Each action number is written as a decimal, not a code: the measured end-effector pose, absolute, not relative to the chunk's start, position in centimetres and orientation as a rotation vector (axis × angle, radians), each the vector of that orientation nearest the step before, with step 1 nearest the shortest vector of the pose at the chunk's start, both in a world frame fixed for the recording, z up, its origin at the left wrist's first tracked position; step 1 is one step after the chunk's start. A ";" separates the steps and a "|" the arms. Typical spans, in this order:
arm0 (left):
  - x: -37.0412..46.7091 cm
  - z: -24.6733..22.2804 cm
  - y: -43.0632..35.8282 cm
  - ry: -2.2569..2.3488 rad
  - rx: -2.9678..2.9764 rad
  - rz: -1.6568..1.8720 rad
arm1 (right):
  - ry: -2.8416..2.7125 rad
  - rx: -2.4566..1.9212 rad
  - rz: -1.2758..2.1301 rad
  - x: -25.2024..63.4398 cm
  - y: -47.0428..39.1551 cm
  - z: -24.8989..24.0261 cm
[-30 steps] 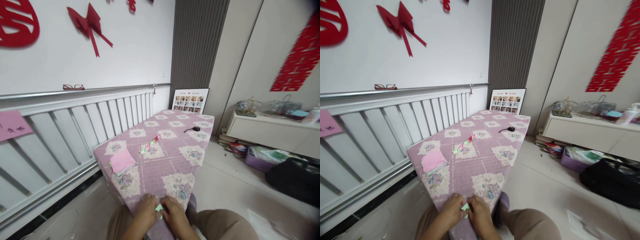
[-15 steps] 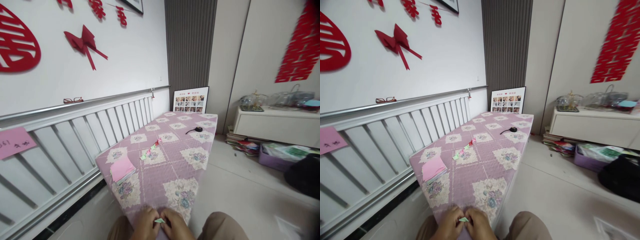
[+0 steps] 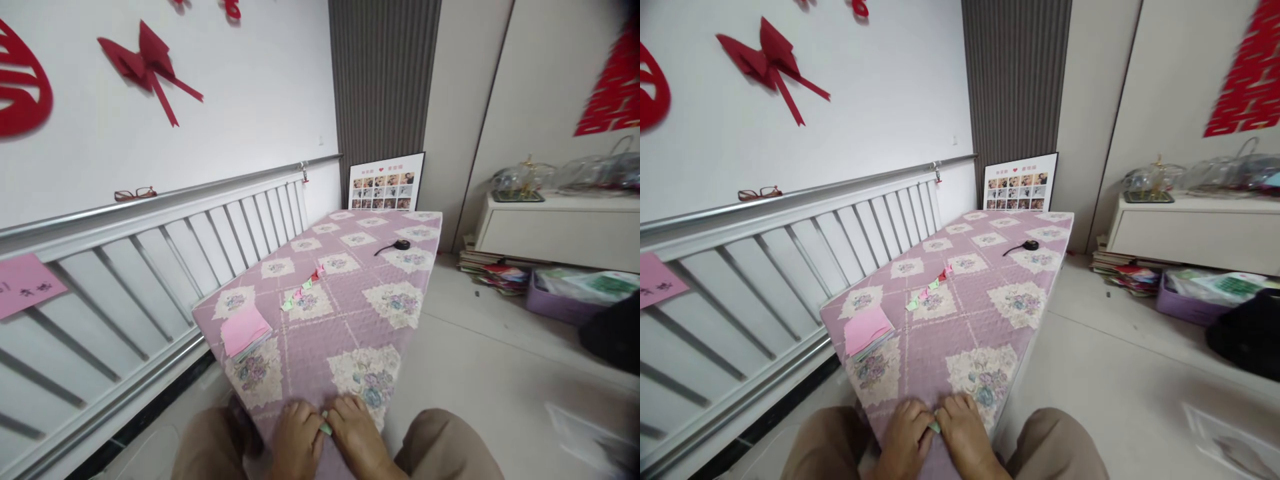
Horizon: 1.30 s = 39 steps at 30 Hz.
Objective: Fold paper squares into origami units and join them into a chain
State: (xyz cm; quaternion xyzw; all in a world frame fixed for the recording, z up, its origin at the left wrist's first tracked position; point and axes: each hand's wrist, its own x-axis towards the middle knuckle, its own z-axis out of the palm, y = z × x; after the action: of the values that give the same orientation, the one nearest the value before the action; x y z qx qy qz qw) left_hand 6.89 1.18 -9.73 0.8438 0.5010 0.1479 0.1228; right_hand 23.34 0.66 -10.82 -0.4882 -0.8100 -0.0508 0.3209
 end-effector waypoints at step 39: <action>6.8 -7.1 1.7 1.704 2.185 0.249 | -2.109 -1.694 0.423 23.3 1.1 -8.3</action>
State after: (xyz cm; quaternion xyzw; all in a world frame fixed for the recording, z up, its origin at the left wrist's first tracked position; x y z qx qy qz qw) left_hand 6.83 1.70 -7.08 0.7726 0.6027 0.0881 0.1790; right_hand 23.31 1.08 -8.26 -0.6061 -0.7547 0.1515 0.2005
